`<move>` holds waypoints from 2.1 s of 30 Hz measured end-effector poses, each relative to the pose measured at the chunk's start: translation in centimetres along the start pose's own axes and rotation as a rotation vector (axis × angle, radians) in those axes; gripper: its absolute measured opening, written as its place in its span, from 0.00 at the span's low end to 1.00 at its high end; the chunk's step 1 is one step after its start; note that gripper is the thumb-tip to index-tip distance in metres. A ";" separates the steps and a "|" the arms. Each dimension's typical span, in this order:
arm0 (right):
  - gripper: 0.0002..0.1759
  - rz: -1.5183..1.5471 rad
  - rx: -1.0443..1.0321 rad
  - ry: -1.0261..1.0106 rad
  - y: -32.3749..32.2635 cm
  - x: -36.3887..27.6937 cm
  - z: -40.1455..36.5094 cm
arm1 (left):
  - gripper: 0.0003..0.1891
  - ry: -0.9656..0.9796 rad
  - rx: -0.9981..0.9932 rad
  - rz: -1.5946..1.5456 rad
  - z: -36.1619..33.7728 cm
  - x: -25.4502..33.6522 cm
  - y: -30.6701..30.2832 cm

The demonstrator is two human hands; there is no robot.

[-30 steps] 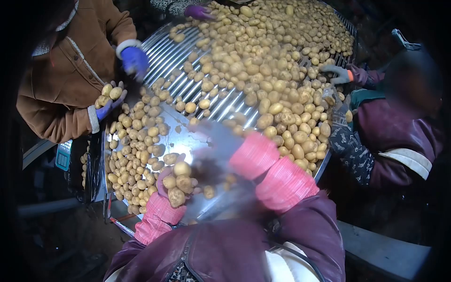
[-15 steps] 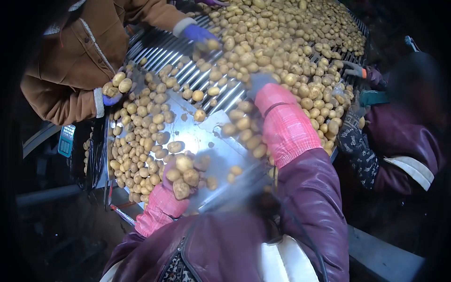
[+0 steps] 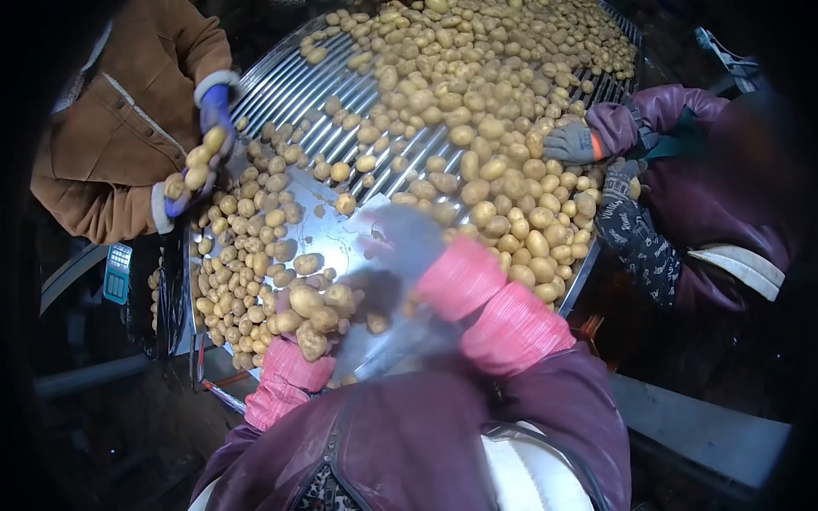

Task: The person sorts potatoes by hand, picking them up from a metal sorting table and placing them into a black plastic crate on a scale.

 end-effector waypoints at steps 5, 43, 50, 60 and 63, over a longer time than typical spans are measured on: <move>0.23 -0.832 -0.131 0.061 -6.1 12.0 0.6 | 0.28 -0.061 0.131 0.011 0.3 -0.7 -2.4; 0.32 -0.414 -0.300 0.425 -3.3 12.5 6.3 | 0.23 0.016 0.096 0.153 -4.5 0.2 -3.7; 0.27 0.713 0.352 0.536 -12.0 14.4 3.4 | 0.26 0.210 0.052 0.458 -7.9 2.0 -1.0; 0.37 -0.109 -0.373 0.616 -3.8 14.0 -1.7 | 0.35 -0.031 0.151 -0.133 -6.7 -2.0 -8.2; 0.30 0.131 -0.325 0.752 -4.6 12.1 -2.4 | 0.31 -0.045 0.088 -0.225 -7.5 -1.8 -7.2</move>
Point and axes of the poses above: each hand's wrist, its own z-axis towards the middle knuckle, its own y-axis out of the palm, x = y × z, the point moved 6 cm from there along z, towards the middle knuckle, and after that the axes turned 7 degrees about x, right-handed, at the moved point
